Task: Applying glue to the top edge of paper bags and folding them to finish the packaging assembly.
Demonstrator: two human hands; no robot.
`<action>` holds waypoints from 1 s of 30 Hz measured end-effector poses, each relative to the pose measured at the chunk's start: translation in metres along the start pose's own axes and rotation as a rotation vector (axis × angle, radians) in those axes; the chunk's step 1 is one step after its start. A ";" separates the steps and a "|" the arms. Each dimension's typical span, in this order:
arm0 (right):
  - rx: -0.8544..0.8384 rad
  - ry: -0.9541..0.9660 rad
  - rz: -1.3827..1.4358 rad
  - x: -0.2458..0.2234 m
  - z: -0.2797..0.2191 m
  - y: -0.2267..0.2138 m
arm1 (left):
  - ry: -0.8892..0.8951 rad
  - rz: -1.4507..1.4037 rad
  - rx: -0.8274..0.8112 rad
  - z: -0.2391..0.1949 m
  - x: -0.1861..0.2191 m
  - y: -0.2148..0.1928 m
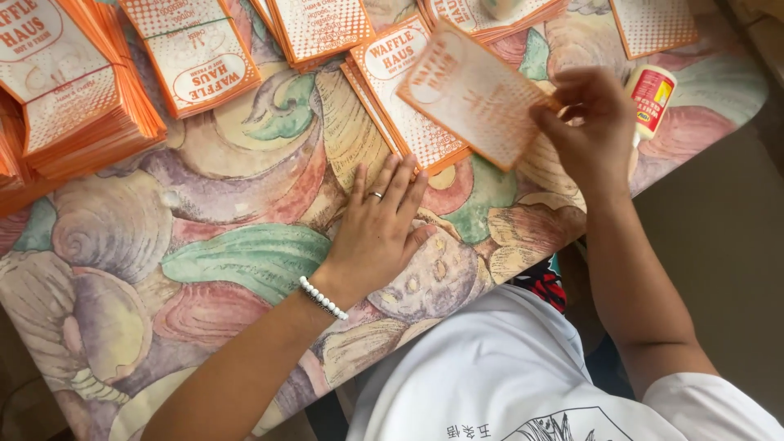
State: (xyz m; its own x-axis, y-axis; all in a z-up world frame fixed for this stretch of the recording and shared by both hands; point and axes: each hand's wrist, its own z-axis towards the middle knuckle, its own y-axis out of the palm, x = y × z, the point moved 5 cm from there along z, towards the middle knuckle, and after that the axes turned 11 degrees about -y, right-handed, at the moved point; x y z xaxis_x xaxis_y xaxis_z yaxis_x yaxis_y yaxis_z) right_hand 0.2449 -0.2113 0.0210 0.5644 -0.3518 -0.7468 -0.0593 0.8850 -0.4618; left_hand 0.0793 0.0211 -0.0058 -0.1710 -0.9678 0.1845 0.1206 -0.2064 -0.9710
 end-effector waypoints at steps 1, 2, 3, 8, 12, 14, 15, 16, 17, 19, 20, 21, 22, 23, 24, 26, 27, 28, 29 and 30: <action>0.000 0.000 -0.002 -0.004 -0.005 -0.004 | 0.000 -0.002 0.000 -0.001 0.000 0.000; 0.035 -0.102 -0.051 -0.012 -0.009 -0.009 | -0.004 0.004 0.008 -0.001 -0.001 -0.001; 0.068 -0.204 -0.099 -0.021 -0.014 -0.014 | -0.010 0.009 0.015 -0.002 -0.001 -0.001; 0.025 -0.721 -0.352 -0.089 -0.046 0.004 | -0.049 -0.027 0.133 -0.005 -0.001 -0.016; -0.021 -0.861 -0.441 -0.108 -0.072 0.032 | 0.024 -0.105 0.285 -0.006 0.008 -0.035; -0.057 -0.845 -0.427 -0.108 -0.075 0.039 | 0.043 -0.126 0.293 -0.007 0.011 -0.034; -0.097 -0.831 -0.411 -0.108 -0.076 0.043 | 0.059 -0.150 0.301 -0.008 0.013 -0.034; -0.097 -0.831 -0.410 -0.111 -0.076 0.040 | 0.058 -0.149 0.301 -0.008 0.012 -0.033; -0.193 -0.831 -0.399 -0.113 -0.075 0.040 | 0.068 -0.123 0.319 -0.008 0.012 -0.032; -0.290 -0.827 -0.387 -0.114 -0.079 0.040 | 0.078 -0.099 0.335 -0.005 0.011 -0.027; -0.297 -0.830 -0.387 -0.113 -0.082 0.039 | 0.108 -0.108 0.414 -0.004 0.011 -0.027; -0.306 -0.834 -0.386 -0.112 -0.085 0.039 | 0.135 -0.116 0.493 -0.004 0.011 -0.026; -0.308 -0.834 -0.385 -0.113 -0.086 0.036 | 0.133 -0.117 0.493 -0.002 0.012 -0.027; -0.283 -0.801 -0.380 -0.114 -0.086 0.033 | 0.161 -0.123 0.541 -0.003 0.013 -0.031; -0.259 -0.768 -0.375 -0.114 -0.085 0.029 | 0.190 -0.129 0.589 -0.003 0.015 -0.035; -0.203 -0.731 -0.395 -0.086 -0.086 0.013 | 0.191 -0.100 0.611 -0.006 0.013 -0.035; -0.148 -0.684 -0.421 -0.071 -0.088 0.002 | 0.197 -0.079 0.628 -0.009 0.014 -0.034; -0.150 -0.682 -0.421 -0.070 -0.082 -0.004 | 0.197 -0.081 0.627 -0.009 0.014 -0.042; -0.092 -0.629 -0.404 -0.068 -0.074 -0.013 | 0.220 -0.082 0.607 -0.008 0.014 -0.049; -0.034 -0.577 -0.388 -0.065 -0.067 -0.023 | 0.243 -0.083 0.588 -0.008 0.015 -0.056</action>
State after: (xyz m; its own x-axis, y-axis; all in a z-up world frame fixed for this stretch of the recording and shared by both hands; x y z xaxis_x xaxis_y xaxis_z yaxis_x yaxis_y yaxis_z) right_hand 0.1546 -0.2291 0.0485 0.8972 -0.4136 -0.1551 0.2145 0.7149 -0.6656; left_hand 0.0623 0.0194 0.0506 -0.4115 -0.8992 0.1485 0.6016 -0.3904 -0.6969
